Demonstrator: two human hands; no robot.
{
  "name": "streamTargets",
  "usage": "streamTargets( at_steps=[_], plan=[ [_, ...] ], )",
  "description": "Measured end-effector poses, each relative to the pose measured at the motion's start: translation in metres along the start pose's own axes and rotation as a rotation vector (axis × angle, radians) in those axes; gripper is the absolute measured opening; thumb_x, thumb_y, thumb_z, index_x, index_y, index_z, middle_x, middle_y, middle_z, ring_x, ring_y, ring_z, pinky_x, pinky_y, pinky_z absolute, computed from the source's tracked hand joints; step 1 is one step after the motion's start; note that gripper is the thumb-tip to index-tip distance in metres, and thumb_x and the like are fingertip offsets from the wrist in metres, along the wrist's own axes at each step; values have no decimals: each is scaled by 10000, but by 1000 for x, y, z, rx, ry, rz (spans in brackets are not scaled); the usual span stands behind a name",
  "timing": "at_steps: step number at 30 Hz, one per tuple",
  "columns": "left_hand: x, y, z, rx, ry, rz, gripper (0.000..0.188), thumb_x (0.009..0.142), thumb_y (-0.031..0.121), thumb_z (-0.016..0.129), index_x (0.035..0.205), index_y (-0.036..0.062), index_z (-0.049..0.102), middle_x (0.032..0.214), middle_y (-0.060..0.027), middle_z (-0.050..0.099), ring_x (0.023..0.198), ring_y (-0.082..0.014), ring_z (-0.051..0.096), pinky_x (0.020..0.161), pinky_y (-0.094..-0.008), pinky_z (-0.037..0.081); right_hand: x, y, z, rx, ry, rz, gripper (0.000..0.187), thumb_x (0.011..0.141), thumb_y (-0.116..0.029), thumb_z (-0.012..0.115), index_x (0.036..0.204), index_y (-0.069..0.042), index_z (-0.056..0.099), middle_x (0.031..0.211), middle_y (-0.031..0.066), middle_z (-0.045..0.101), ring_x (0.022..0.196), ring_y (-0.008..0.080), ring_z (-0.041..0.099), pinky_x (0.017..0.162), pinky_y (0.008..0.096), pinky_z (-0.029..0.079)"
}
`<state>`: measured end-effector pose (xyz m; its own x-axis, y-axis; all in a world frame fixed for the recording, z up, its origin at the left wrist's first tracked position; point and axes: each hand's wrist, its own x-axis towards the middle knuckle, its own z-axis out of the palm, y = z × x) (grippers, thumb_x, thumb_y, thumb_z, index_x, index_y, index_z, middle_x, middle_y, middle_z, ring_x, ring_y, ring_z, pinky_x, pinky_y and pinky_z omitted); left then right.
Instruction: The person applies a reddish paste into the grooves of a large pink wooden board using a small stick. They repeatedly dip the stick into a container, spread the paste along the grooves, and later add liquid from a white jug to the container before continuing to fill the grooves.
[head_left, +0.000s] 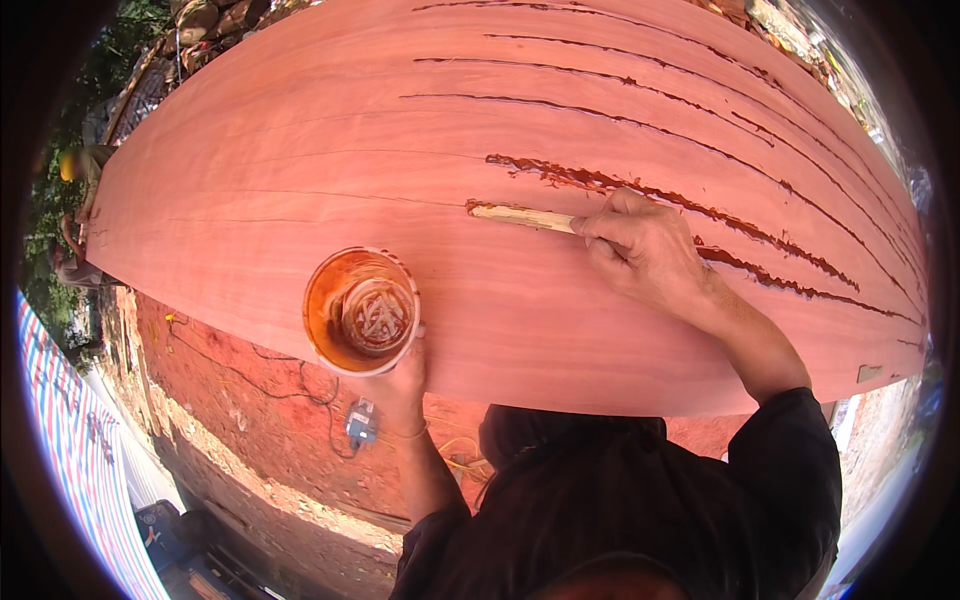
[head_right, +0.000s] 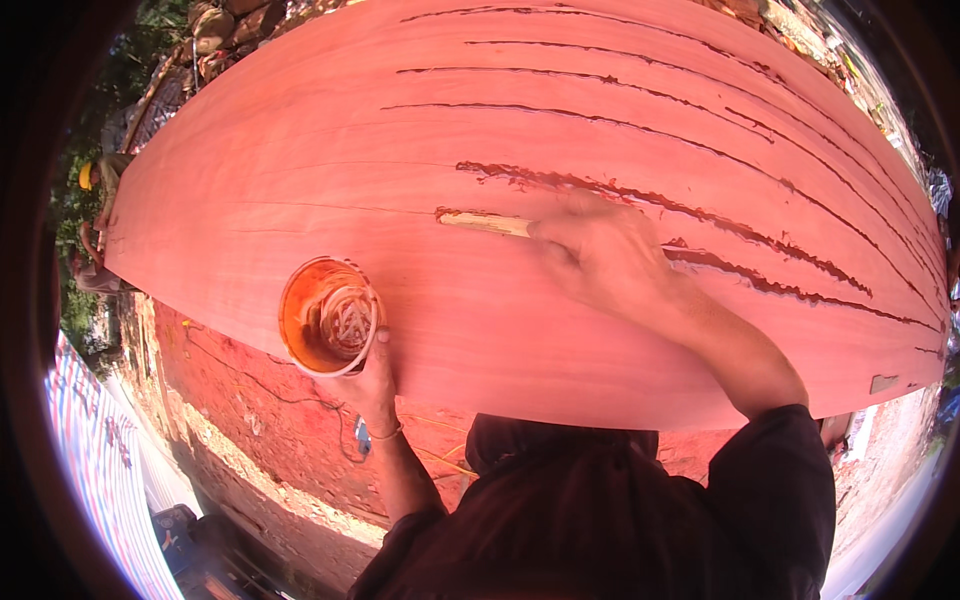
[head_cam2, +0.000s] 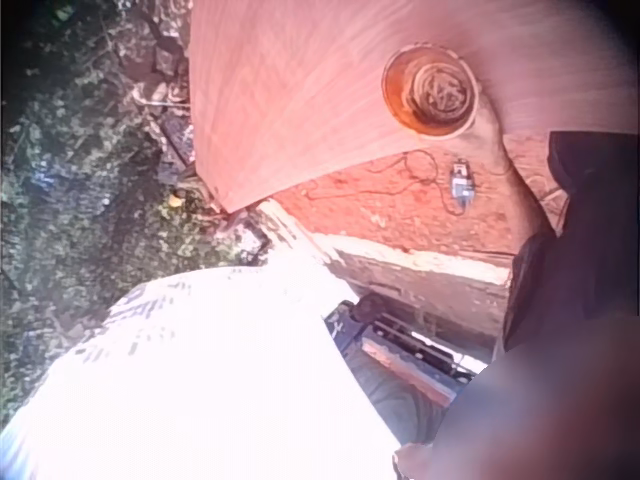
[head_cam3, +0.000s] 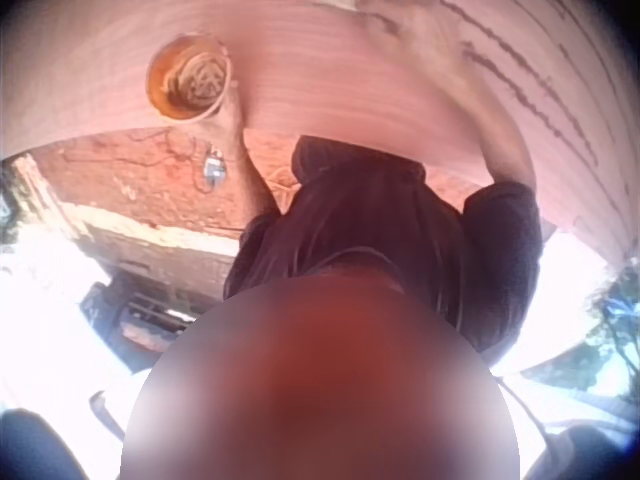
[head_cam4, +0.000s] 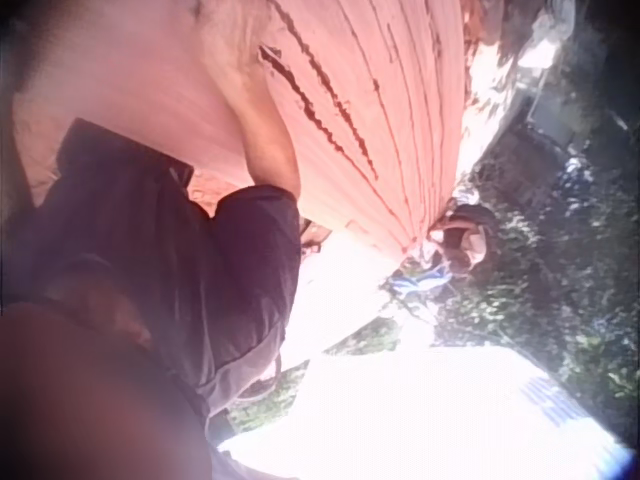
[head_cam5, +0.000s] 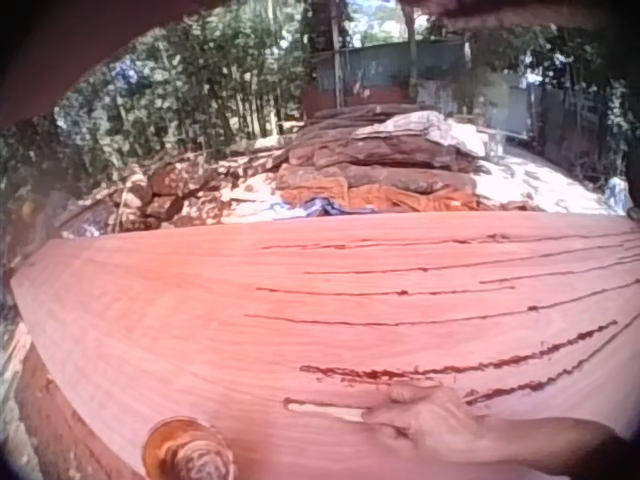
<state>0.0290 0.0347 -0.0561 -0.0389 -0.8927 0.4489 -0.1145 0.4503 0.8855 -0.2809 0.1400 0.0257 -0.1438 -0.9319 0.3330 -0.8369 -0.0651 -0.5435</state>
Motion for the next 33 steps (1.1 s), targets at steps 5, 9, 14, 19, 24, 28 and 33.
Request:
streamTargets(
  at_steps=[5, 9, 14, 19, 24, 28, 33],
  plan=[
    [0, -1, -1, 15, 0, 16, 1146, 727, 195, 964, 1551, -64, 210, 1501, -233, 444, 1343, -295, 537, 1126, -433, 478, -15, -3, -17, 58, 54, 78, 246, 803, 25, 688, 1022, -27, 786, 734, 93, 603, 573, 194, 565, 511, 344, 445],
    [-2, 0, -1, -1, -8, -2, 1143, 738, 178, 954, 1555, -74, 196, 1510, -241, 428, 1356, -297, 525, 1129, -428, 479, -12, -2, -13, -2, 38, 41, 239, 801, 28, 684, 1012, -21, 783, 716, 95, 588, 573, 180, 555, 510, 337, 440],
    [0, 0, -2, 23, -37, -1, 1130, 750, 171, 944, 1553, -83, 191, 1515, -249, 417, 1364, -301, 515, 1136, -428, 473, -16, 0, -14, -77, 35, -22, 223, 806, 31, 670, 995, -16, 779, 703, 99, 590, 570, 183, 555, 514, 337, 442],
    [-2, -3, -4, 33, -41, 22, 1118, 767, 174, 937, 1557, -83, 189, 1523, -250, 411, 1360, -304, 514, 1135, -438, 473, -20, 0, -23, -6, 85, 56, 214, 809, 12, 666, 989, -17, 777, 735, 108, 631, 566, 230, 581, 525, 366, 468],
    [-4, 0, -1, 46, -27, 39, 1097, 802, 251, 929, 1553, -96, 208, 1525, -262, 425, 1350, -318, 528, 1129, -457, 477, -17, 1, -11, -69, 64, 15, 200, 825, -24, 670, 1000, -16, 769, 759, 124, 653, 621, 248, 634, 565, 383, 504],
    [0, 1, 1, 96, -21, 53, 1123, 803, 378, 926, 1549, -105, 239, 1524, -270, 449, 1333, -329, 554, 1107, -456, 498, -28, 4, -27, -44, -6, 93, 206, 845, -47, 637, 1008, -31, 761, 825, 145, 692, 729, 299, 670, 657, 427, 535],
    [3, 5, 4, 83, -42, 78, 1079, 804, 390, 921, 1533, -106, 298, 1484, -259, 508, 1302, -318, 583, 1087, -452, 515, -30, 10, -35, 140, -7, 241, 218, 857, -83, 604, 1007, -37, 755, 925, 176, 746, 860, 380, 712, 774, 490, 565]
  ],
)
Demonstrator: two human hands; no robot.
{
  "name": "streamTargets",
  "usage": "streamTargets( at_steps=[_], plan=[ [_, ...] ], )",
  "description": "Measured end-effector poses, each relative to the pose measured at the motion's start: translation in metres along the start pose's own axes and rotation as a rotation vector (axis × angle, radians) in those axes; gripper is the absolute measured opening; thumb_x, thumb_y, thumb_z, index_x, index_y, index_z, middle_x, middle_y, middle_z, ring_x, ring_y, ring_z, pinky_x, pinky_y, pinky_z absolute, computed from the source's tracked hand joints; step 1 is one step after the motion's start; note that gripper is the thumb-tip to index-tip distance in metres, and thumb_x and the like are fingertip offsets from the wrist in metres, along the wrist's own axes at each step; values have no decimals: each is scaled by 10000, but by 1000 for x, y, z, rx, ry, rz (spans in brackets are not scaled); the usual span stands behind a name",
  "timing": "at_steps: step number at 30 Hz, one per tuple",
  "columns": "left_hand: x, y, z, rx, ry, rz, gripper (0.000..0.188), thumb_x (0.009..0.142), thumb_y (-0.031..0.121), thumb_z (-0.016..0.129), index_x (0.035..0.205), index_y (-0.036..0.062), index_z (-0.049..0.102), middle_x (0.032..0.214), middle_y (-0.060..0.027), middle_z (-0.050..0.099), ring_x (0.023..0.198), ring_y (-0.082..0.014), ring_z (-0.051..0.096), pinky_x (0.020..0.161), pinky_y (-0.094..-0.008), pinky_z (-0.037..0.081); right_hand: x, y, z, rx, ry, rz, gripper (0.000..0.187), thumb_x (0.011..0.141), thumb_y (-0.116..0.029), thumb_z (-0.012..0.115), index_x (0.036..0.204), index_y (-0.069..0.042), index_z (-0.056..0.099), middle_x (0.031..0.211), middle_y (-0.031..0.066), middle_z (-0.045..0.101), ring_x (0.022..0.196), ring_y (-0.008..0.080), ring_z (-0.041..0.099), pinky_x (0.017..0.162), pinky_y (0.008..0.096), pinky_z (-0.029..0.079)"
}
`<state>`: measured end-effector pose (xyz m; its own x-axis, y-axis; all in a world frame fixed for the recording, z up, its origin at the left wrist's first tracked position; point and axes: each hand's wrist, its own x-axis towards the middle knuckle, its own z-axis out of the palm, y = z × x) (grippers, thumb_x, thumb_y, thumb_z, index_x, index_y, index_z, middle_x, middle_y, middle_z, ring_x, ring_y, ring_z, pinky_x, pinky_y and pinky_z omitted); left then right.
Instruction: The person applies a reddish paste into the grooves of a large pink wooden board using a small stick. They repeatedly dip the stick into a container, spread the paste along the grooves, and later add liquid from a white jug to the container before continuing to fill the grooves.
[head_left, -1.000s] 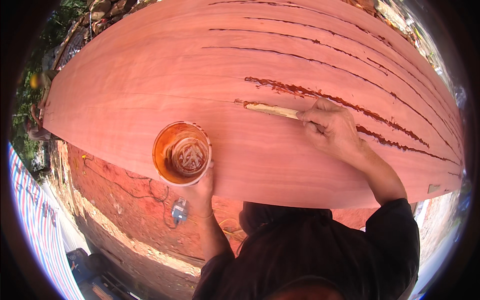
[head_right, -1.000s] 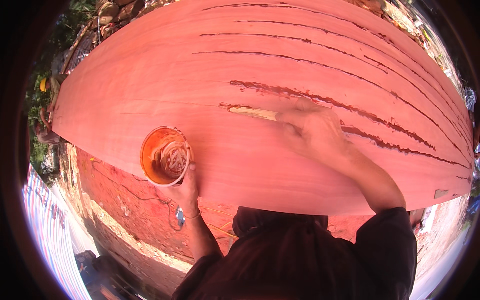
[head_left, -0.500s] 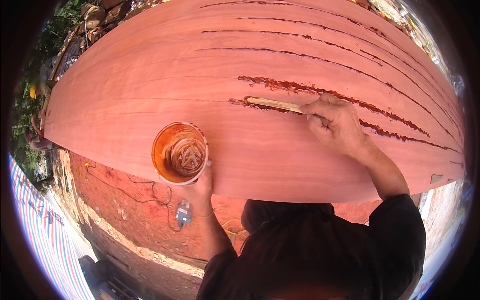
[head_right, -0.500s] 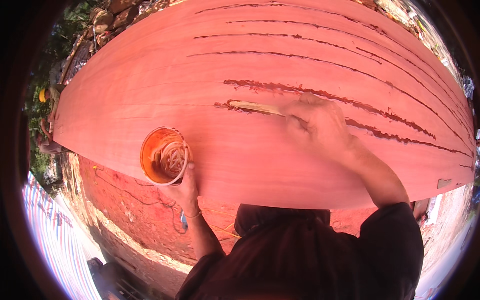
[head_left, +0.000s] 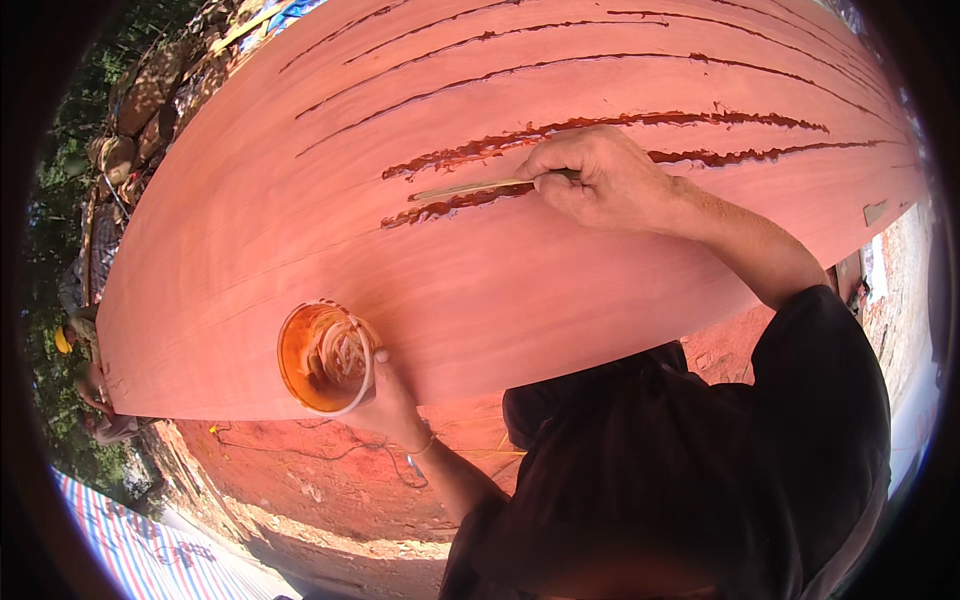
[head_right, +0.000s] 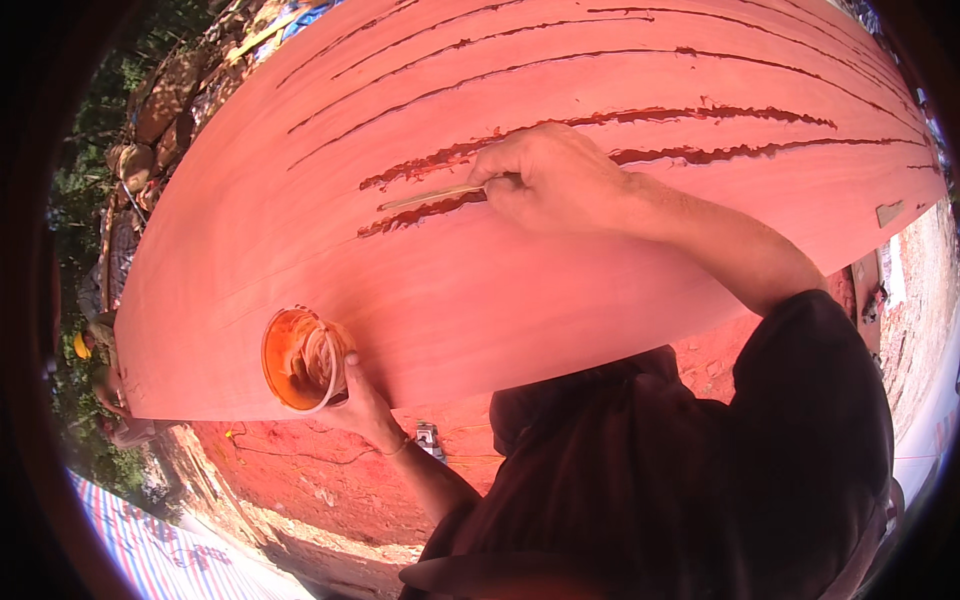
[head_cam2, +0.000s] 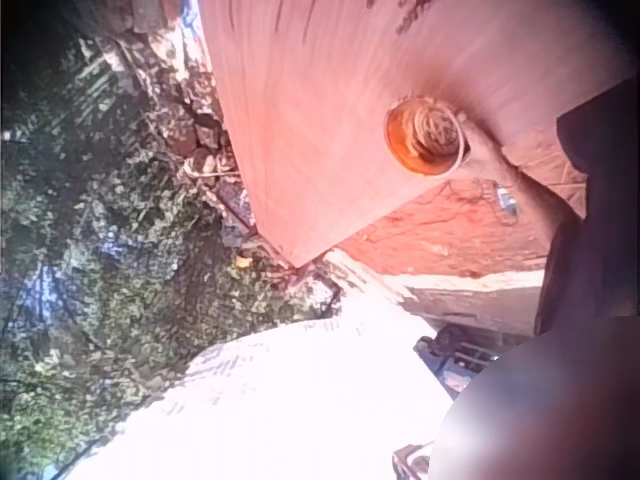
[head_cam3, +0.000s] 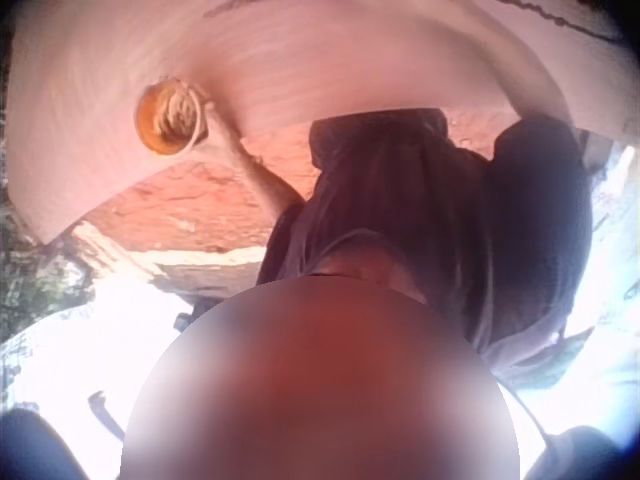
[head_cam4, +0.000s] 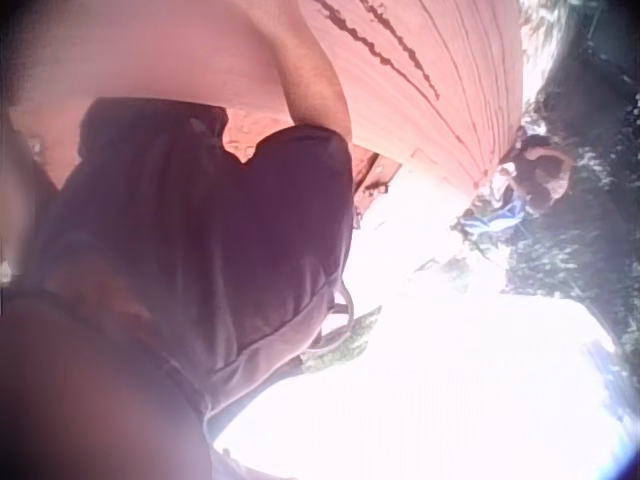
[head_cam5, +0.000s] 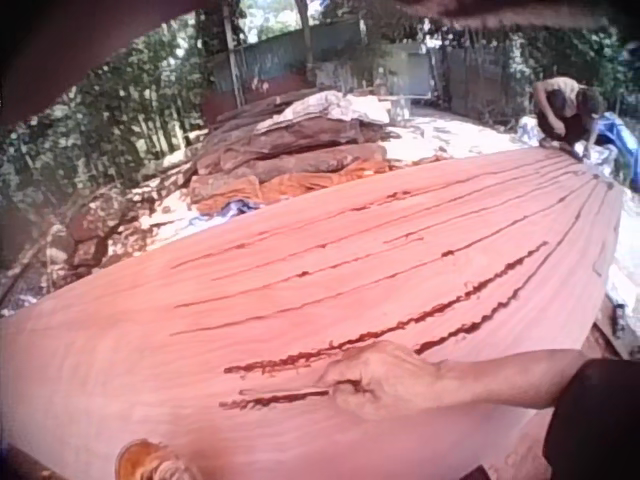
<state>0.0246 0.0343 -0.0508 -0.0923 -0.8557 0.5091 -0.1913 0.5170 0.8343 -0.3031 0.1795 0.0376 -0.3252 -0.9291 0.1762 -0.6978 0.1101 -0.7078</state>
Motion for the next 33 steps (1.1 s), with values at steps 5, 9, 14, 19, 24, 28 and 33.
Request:
streamTargets(
  at_steps=[5, 9, 14, 19, 24, 28, 33],
  plan=[
    [1, 5, 3, 47, 14, -7, 1039, 795, 388, 925, 1505, -106, 351, 1437, -250, 558, 1258, -311, 620, 1074, -446, 527, -3, 7, 4, -160, -64, -76, 211, 853, -71, 598, 998, -40, 748, 873, 184, 722, 812, 387, 690, 723, 486, 543],
    [1, 4, 3, 73, 44, 21, 1035, 790, 394, 927, 1497, -107, 362, 1431, -243, 566, 1244, -304, 630, 1062, -434, 536, -26, 10, -14, -42, 86, -36, 209, 873, -63, 583, 1014, -27, 734, 795, 177, 679, 728, 342, 666, 673, 467, 515],
    [0, 5, 4, 19, 30, -16, 1033, 783, 375, 937, 1495, -107, 365, 1425, -235, 571, 1239, -296, 630, 1064, -432, 532, -43, 25, -36, 176, 17, 157, 204, 938, -43, 555, 1045, -16, 726, 767, 152, 658, 653, 249, 606, 644, 403, 494],
    [1, 11, 5, -23, -5, -51, 1004, 790, 291, 933, 1508, -103, 351, 1438, -233, 554, 1255, -298, 615, 1083, -439, 520, -37, 44, -33, 144, -4, 102, 184, 970, -60, 573, 1058, -7, 725, 771, 117, 658, 661, 188, 587, 633, 362, 483],
    [2, 12, 5, -73, -26, -33, 961, 814, 179, 913, 1531, -88, 331, 1481, -244, 502, 1298, -317, 579, 1121, -461, 494, -23, 51, -29, 146, -94, 101, 193, 973, -64, 580, 1078, -3, 730, 793, 138, 675, 675, 203, 608, 651, 371, 498],
    [1, 12, 5, -91, -26, -36, 986, 810, 191, 918, 1539, -84, 314, 1492, -248, 487, 1304, -324, 572, 1128, -466, 489, -12, 48, -25, 122, -96, 46, 225, 958, -45, 562, 1093, -16, 740, 813, 161, 693, 653, 225, 620, 651, 390, 513],
    [0, 14, 5, -73, -29, -58, 1011, 807, 207, 923, 1547, -78, 298, 1505, -250, 467, 1330, -334, 547, 1143, -474, 480, -6, 46, -27, 50, -133, -9, 257, 922, -28, 562, 1101, -27, 747, 793, 157, 704, 640, 270, 637, 646, 410, 524]
  ],
)
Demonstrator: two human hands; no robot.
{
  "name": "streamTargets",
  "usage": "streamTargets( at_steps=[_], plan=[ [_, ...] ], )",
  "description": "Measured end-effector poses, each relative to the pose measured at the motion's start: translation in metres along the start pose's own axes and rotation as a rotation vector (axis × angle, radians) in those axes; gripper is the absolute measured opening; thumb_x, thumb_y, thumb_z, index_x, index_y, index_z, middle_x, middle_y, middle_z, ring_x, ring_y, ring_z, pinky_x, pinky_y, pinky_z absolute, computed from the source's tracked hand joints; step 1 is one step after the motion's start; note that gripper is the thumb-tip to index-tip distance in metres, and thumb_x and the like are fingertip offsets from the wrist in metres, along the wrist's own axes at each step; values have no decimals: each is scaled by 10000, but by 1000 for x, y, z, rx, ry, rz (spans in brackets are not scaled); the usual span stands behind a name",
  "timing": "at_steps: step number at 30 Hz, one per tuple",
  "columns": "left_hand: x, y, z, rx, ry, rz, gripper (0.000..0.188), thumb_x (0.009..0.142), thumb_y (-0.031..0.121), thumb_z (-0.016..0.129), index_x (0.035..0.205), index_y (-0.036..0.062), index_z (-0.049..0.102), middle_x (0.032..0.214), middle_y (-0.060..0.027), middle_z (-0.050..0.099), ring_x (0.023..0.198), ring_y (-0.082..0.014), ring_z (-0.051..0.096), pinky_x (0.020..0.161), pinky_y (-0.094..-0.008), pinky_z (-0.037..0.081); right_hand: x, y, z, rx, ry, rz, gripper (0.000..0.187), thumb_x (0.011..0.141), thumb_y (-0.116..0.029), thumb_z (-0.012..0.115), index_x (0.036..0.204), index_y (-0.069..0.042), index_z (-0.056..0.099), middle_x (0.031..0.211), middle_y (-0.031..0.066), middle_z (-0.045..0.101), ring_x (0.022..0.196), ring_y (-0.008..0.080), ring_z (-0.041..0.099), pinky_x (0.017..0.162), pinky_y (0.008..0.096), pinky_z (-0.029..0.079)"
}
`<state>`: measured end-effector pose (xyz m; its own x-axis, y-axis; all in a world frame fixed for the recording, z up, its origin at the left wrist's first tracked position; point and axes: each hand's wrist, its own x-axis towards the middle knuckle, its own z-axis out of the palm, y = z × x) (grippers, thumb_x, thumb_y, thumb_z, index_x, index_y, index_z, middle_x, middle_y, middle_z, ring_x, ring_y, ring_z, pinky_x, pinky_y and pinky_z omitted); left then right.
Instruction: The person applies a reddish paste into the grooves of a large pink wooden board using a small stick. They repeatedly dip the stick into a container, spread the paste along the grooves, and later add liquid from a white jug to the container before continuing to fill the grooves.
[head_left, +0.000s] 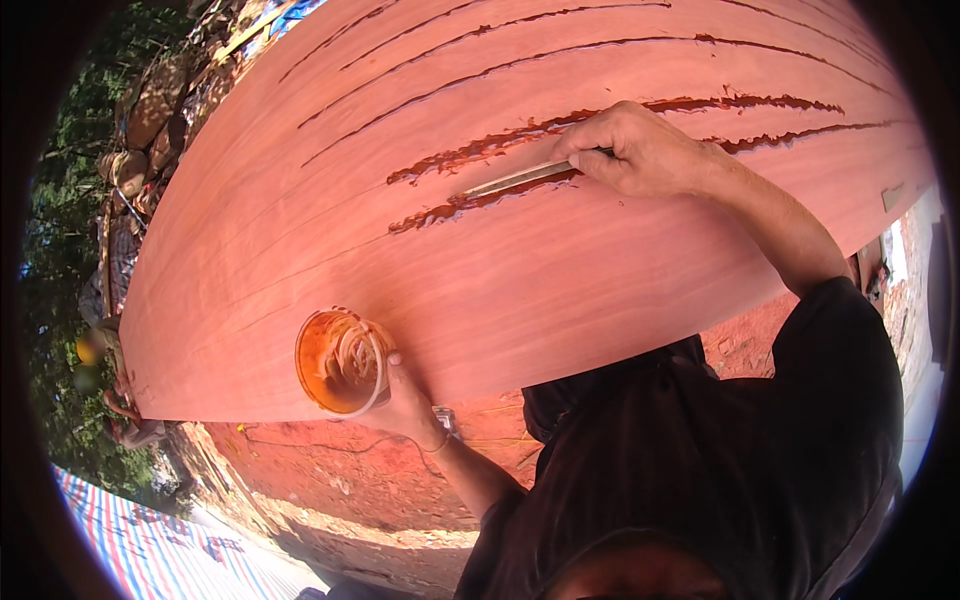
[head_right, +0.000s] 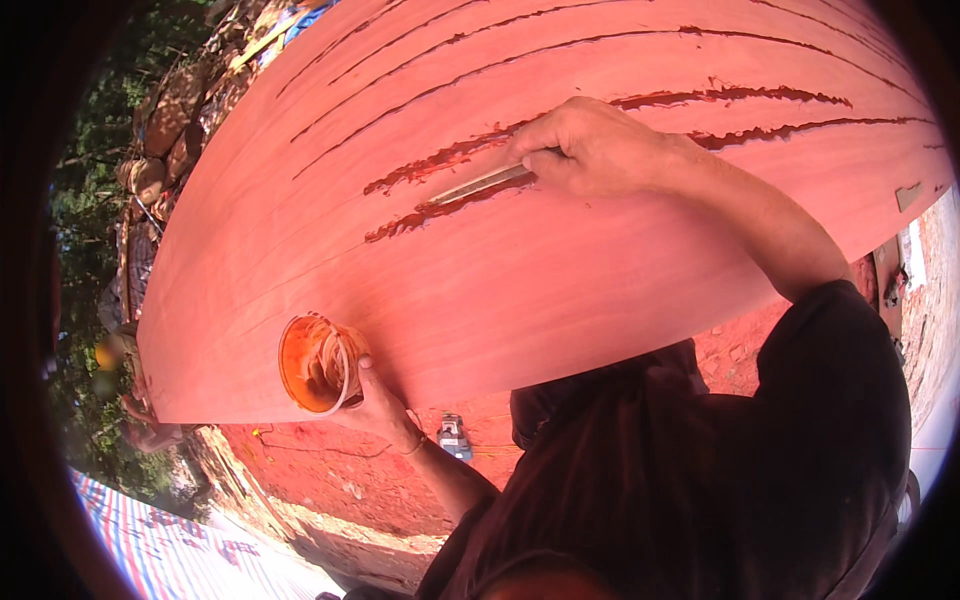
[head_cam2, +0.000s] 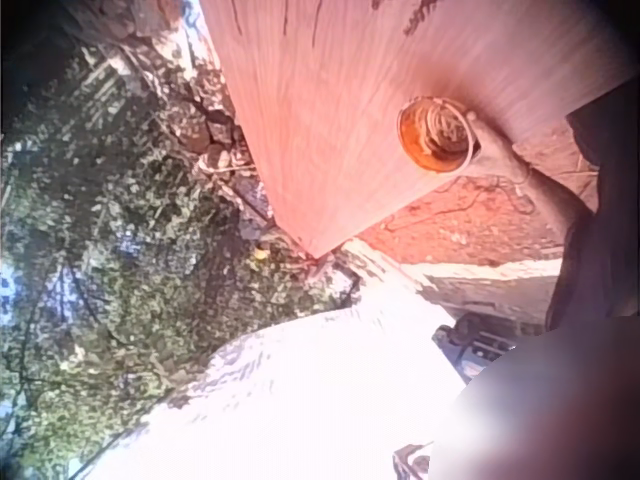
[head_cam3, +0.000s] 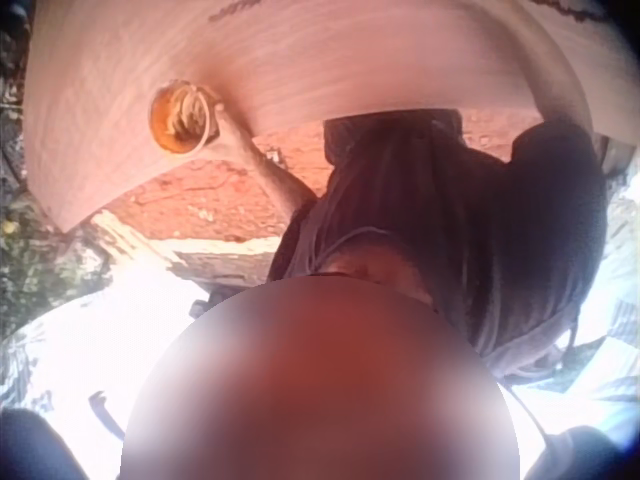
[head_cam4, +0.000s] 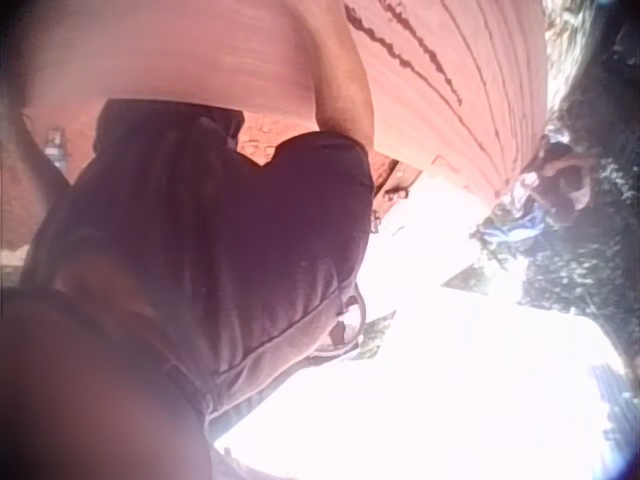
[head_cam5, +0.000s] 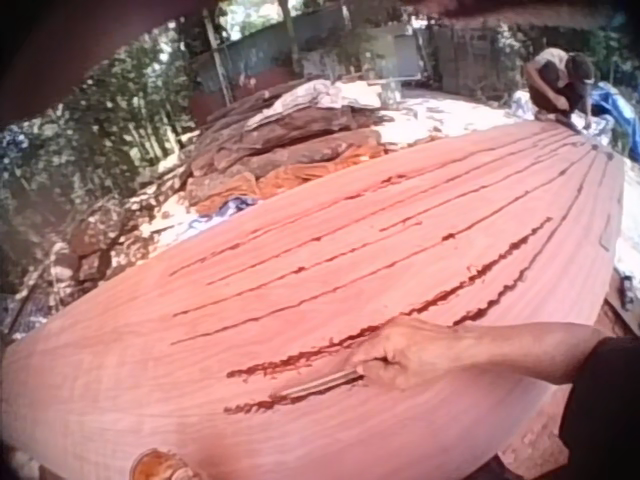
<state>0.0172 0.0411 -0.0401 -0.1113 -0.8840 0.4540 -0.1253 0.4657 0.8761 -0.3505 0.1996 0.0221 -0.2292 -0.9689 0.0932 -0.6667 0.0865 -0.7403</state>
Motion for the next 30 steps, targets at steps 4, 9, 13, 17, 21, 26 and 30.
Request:
streamTargets(
  at_steps=[4, 9, 13, 17, 21, 26, 30],
  plan=[
    [0, 0, -1, 15, -3, 0, 1037, 805, 226, 928, 1556, -70, 276, 1527, -249, 438, 1357, -337, 519, 1158, -482, 465, -4, -2, -2, -110, 60, -136, 245, 901, -30, 591, 1082, -40, 756, 831, 153, 720, 685, 320, 663, 649, 424, 531],
    [-1, -3, -3, 34, 2, -2, 1054, 807, 231, 927, 1564, -66, 256, 1541, -252, 421, 1362, -338, 514, 1163, -487, 458, -24, -4, -1, -303, 122, -226, 237, 862, -58, 656, 1073, -73, 765, 861, 134, 698, 709, 323, 667, 614, 418, 531],
    [-1, -5, -4, 28, 6, 14, 1059, 807, 234, 928, 1564, -66, 251, 1544, -252, 417, 1359, -337, 516, 1163, -485, 457, -44, -6, 11, -444, 170, -257, 287, 820, -76, 682, 1097, -96, 756, 790, 113, 618, 659, 290, 640, 558, 399, 518],
    [-1, -6, -3, 29, 15, 22, 1065, 799, 243, 934, 1561, -67, 257, 1539, -253, 421, 1355, -335, 520, 1161, -484, 458, -62, -9, 26, -516, 241, -275, 316, 806, -72, 683, 1114, -109, 745, 778, 89, 574, 613, 259, 613, 510, 394, 502],
    [0, -6, -3, 21, 5, 33, 1070, 791, 254, 940, 1554, -69, 264, 1529, -258, 427, 1352, -335, 523, 1159, -484, 463, -72, -13, 33, -443, 334, -290, 301, 808, -52, 703, 1103, -93, 752, 784, 82, 575, 605, 246, 603, 496, 383, 492],
    [0, -6, -3, 14, 9, 21, 1060, 789, 258, 941, 1545, -72, 275, 1523, -263, 430, 1345, -339, 530, 1154, -481, 472, -65, -14, 36, -461, 324, -274, 265, 818, -29, 746, 1081, -55, 764, 784, 88, 599, 607, 238, 601, 497, 367, 490],
    [1, -5, -2, -15, 10, 36, 1053, 794, 250, 936, 1543, -75, 271, 1517, -264, 435, 1340, -343, 535, 1155, -484, 474, -61, -17, 39, -496, 306, -282, 268, 814, -34, 743, 1080, -61, 765, 790, 82, 587, 606, 236, 606, 503, 364, 505]
  ],
)
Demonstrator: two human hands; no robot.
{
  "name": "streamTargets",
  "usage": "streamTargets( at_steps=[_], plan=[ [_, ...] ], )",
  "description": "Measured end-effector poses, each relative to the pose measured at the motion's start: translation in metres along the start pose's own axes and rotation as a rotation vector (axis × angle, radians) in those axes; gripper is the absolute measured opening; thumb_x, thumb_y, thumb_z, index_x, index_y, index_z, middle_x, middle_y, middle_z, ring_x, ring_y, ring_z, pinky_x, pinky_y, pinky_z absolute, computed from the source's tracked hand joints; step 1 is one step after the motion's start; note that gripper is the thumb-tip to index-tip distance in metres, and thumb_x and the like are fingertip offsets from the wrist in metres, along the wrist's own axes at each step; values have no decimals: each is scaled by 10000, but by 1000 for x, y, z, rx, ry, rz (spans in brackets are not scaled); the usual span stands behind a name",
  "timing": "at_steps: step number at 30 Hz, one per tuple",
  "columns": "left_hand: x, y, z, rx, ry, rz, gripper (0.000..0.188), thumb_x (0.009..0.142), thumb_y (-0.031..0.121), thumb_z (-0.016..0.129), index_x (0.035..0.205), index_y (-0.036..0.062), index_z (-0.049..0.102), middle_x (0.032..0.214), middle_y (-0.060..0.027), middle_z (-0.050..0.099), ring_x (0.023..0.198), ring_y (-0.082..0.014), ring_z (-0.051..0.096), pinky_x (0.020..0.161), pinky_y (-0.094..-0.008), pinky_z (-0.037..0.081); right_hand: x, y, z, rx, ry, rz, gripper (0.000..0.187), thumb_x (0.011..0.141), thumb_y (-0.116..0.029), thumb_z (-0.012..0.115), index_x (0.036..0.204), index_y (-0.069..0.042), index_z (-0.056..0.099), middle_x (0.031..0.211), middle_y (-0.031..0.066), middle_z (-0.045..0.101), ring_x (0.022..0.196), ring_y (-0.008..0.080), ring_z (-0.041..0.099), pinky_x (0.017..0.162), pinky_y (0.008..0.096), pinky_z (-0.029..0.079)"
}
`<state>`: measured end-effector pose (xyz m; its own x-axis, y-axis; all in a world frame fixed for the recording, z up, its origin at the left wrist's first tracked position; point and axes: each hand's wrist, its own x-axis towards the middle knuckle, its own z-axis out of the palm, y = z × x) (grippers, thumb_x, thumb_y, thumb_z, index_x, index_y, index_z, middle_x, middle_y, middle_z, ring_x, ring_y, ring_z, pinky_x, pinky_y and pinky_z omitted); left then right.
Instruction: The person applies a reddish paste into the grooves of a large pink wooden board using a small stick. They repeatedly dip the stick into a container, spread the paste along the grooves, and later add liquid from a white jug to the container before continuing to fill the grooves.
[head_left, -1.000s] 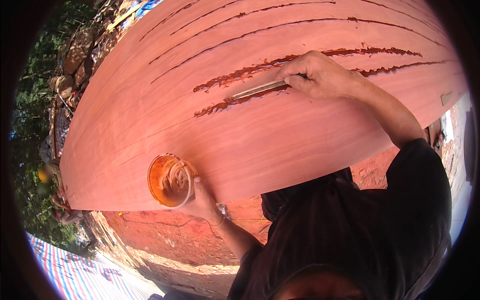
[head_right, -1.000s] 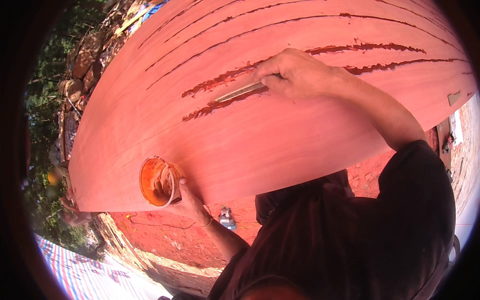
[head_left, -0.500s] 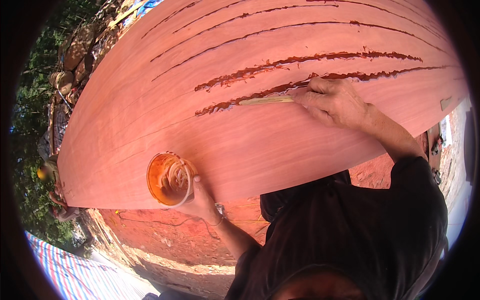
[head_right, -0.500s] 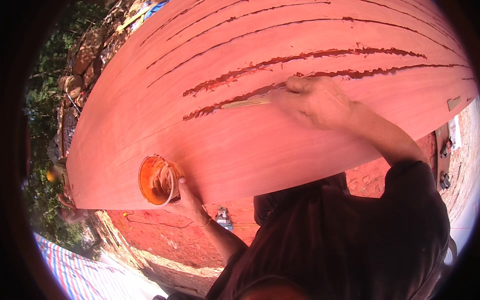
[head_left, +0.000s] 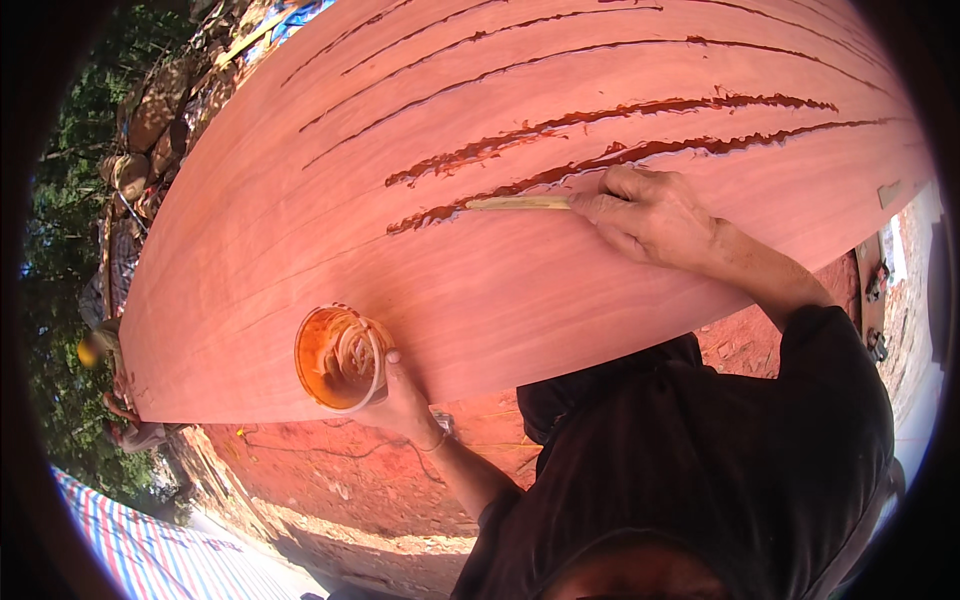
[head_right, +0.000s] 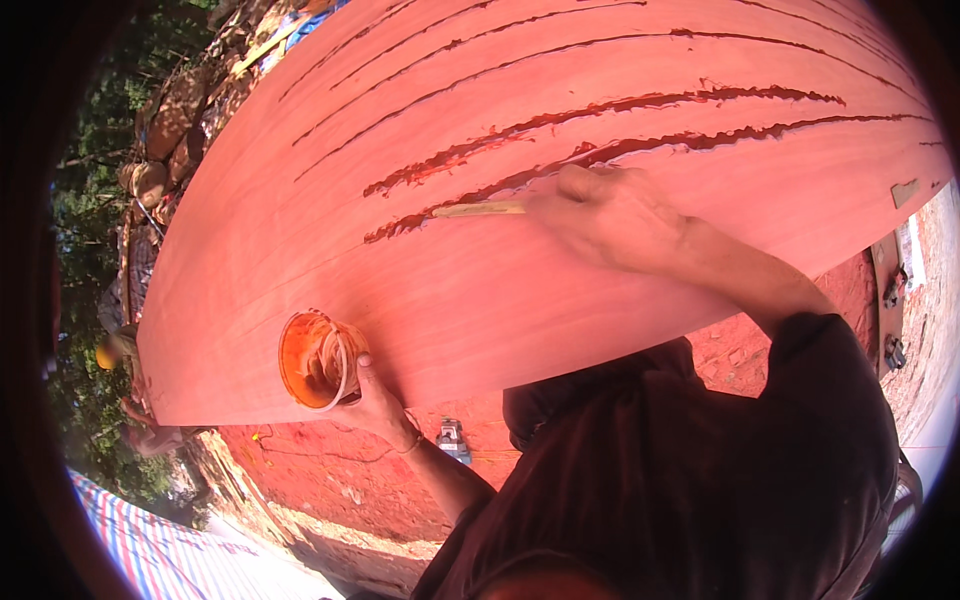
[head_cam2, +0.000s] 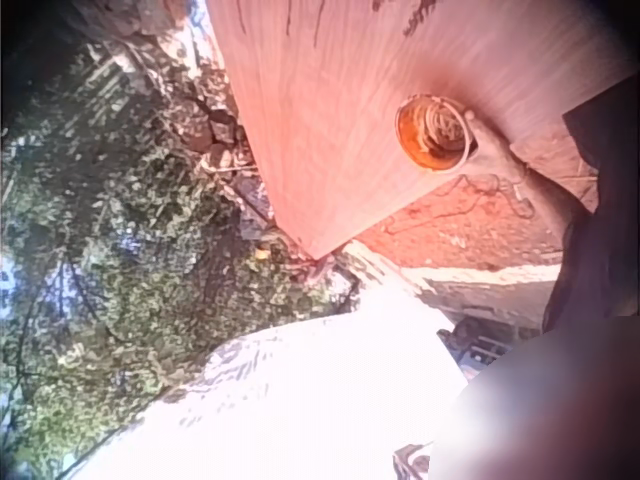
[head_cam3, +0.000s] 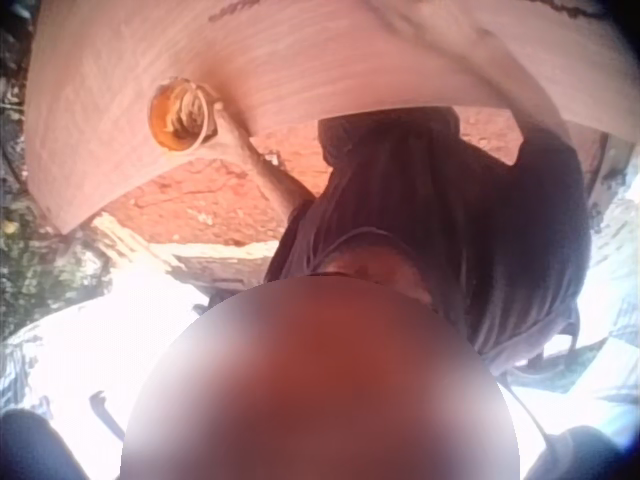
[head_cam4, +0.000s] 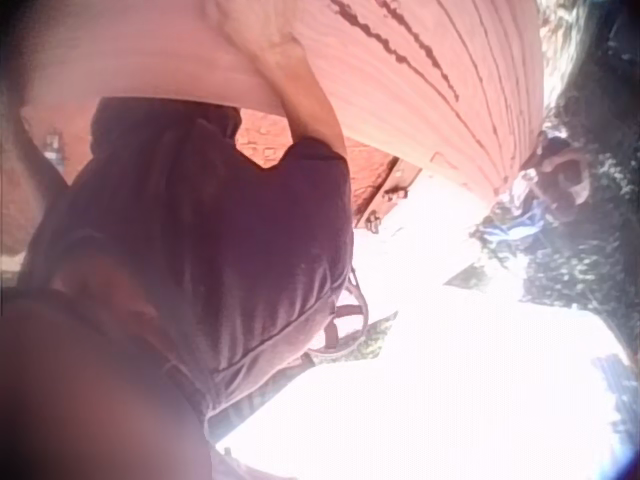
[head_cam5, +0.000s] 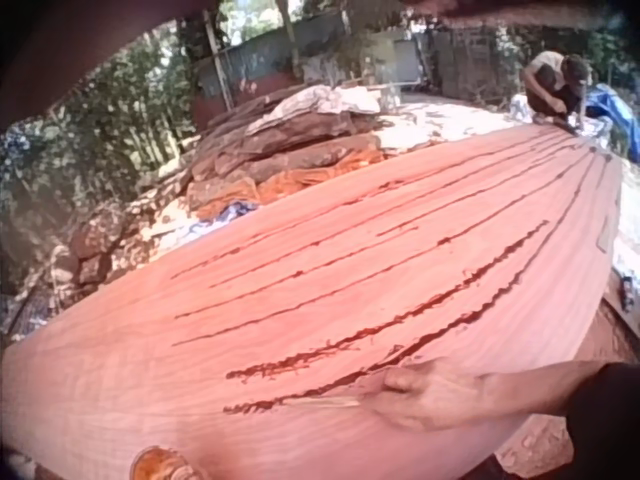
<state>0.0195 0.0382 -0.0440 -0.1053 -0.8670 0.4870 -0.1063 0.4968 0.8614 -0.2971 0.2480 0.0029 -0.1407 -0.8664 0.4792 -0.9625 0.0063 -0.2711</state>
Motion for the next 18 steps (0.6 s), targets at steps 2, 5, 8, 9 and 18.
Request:
streamTargets(
  at_steps=[2, 5, 8, 9, 18],
  plan=[
    [1, 1, 1, 10, 12, 32, 1048, 796, 286, 936, 1528, -97, 291, 1480, -254, 489, 1292, -318, 576, 1108, -454, 509, 0, -2, -1, -10, 4, -41, 266, 811, -37, 743, 1076, -62, 765, 792, 80, 581, 606, 236, 610, 506, 362, 515],
    [0, 0, 3, 11, 17, 17, 1032, 798, 306, 936, 1513, -108, 319, 1451, -248, 527, 1262, -305, 601, 1082, -438, 528, -4, -4, -4, -30, 28, -41, 272, 805, -51, 747, 1076, -63, 760, 803, 80, 579, 611, 235, 616, 512, 361, 525],
    [-1, -4, -1, 50, 29, 40, 1010, 797, 301, 936, 1506, -103, 341, 1448, -246, 537, 1255, -309, 609, 1079, -435, 530, -6, -5, -3, -4, 57, 6, 277, 801, -73, 755, 1078, -63, 755, 797, 79, 570, 606, 237, 615, 513, 361, 530],
    [-1, -6, -3, 66, 30, 59, 1003, 796, 298, 936, 1505, -100, 348, 1449, -246, 539, 1253, -312, 612, 1079, -434, 530, -6, -5, -1, 2, 47, 2, 276, 809, -93, 735, 1084, -74, 743, 814, 83, 585, 628, 253, 630, 524, 377, 539],
    [0, -8, -5, 119, -5, 64, 1029, 795, 361, 926, 1487, -119, 334, 1459, -290, 511, 1281, -361, 598, 1093, -486, 539, -20, -6, 10, -7, 68, 61, 162, 865, -155, 672, 994, -64, 704, 787, 92, 559, 605, 262, 619, 455, 423, 478]
  ],
)
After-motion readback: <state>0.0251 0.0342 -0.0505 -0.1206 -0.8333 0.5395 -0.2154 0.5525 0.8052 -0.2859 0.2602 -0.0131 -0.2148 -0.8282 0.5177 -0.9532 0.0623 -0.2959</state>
